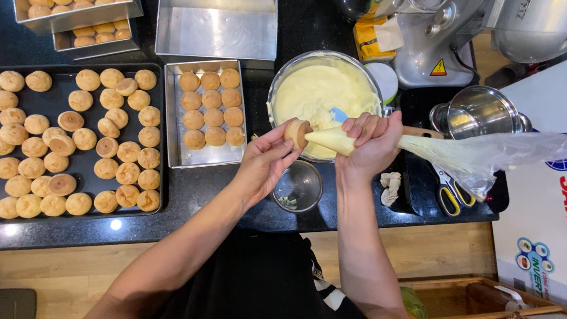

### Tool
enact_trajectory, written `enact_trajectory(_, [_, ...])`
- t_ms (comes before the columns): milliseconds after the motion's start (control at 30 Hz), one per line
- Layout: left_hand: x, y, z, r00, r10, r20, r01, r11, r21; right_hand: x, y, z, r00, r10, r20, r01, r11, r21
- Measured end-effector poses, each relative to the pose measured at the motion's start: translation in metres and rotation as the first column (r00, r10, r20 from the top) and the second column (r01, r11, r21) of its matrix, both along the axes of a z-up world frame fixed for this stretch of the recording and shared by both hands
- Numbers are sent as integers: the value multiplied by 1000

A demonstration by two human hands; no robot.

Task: The person fills small round cakes with cream using a piping bag. They pick up each cake, pipe cream into the center, and place it back on the tray. The person also refills the piping bag from a mixing bowl during the process.

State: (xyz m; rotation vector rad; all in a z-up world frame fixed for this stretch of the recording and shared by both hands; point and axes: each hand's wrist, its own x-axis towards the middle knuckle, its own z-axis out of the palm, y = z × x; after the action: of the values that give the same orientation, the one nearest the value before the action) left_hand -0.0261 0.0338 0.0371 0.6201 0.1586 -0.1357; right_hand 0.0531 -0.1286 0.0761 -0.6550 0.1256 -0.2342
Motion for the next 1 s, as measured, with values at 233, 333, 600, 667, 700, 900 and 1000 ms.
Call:
enact_trajectory(233, [5,-4,0,999,-11,-34,12,1000,16,-4,1,6,997,-70,-7,69,993,-91])
enact_trajectory(333, [6,-6,-1,999,-11,-47,12,1000,15,-2,0,4,999,-36,37,38,998,-50])
enact_trajectory(600, [5,-7,-6,999,-22,-43,23,1000,10,3,-4,-9,999,-39,21,39,999,-5])
enact_trajectory(667, [5,-7,-6,999,-28,-41,28,1000,10,3,-5,-11,999,-40,14,40,999,7])
enact_trajectory(700, [5,-7,-7,999,-31,-40,31,999,11,3,-6,-11,999,-38,15,37,999,17])
enact_trajectory(900, [5,-7,-8,998,-49,-50,52,996,68,3,-7,-10,998,-57,-12,58,998,26])
enact_trajectory(1000, [5,-10,-10,999,-48,4,46,983,180,2,-8,-9,997,-72,-35,73,997,7])
